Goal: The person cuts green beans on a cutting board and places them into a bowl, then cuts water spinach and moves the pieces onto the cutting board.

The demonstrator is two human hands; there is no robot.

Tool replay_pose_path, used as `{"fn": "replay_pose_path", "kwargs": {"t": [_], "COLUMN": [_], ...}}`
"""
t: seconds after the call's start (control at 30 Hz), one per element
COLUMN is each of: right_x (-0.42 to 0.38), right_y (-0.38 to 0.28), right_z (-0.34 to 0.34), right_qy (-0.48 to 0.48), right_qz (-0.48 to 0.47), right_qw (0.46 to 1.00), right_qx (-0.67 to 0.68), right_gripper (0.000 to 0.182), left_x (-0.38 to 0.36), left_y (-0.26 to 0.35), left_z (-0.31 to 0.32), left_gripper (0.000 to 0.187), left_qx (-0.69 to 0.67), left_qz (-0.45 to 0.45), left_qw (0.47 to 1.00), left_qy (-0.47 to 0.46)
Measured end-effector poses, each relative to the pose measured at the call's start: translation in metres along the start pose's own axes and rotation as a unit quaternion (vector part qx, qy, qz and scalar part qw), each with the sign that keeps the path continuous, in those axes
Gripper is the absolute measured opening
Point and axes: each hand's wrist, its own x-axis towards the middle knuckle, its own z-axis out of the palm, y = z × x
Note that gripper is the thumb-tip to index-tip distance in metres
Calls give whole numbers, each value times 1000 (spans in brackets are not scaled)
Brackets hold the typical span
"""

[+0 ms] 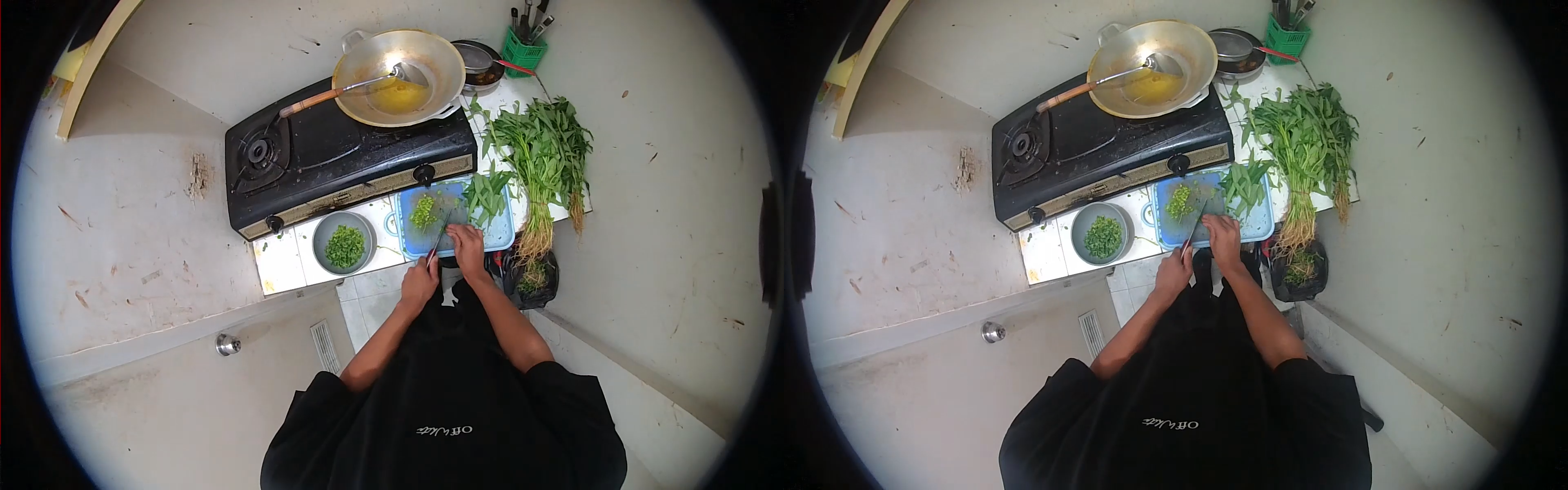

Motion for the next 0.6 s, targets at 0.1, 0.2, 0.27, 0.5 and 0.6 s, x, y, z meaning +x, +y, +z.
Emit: {"fn": "replay_pose_path", "kwargs": {"t": [0.1,0.2,0.27,0.5,0.6], "right_x": [-1,2,7,2,2], "right_y": [1,0,-2,1,-1], "right_z": [-2,-4,-9,-9,-2], "right_qy": [-12,-23,-49,-34,-25], "right_qz": [2,5,0,-7,38], "right_qw": [1000,1000,999,999,998], "right_qx": [3,9,12,38,46], "right_gripper": [16,19,22,23,22], "left_x": [-17,-18,-15,-10,-9], "left_y": [-12,-14,-8,-10,-11], "left_z": [-5,-5,-6,0,0], "left_gripper": [50,50,51,53,52], "left_qx": [14,19,16,-1,-1], "left_qz": [-16,-16,-12,-11,-12], "left_qw": [999,999,1000,1000,1000], "left_qy": [-26,-25,-14,-18,-15]}}
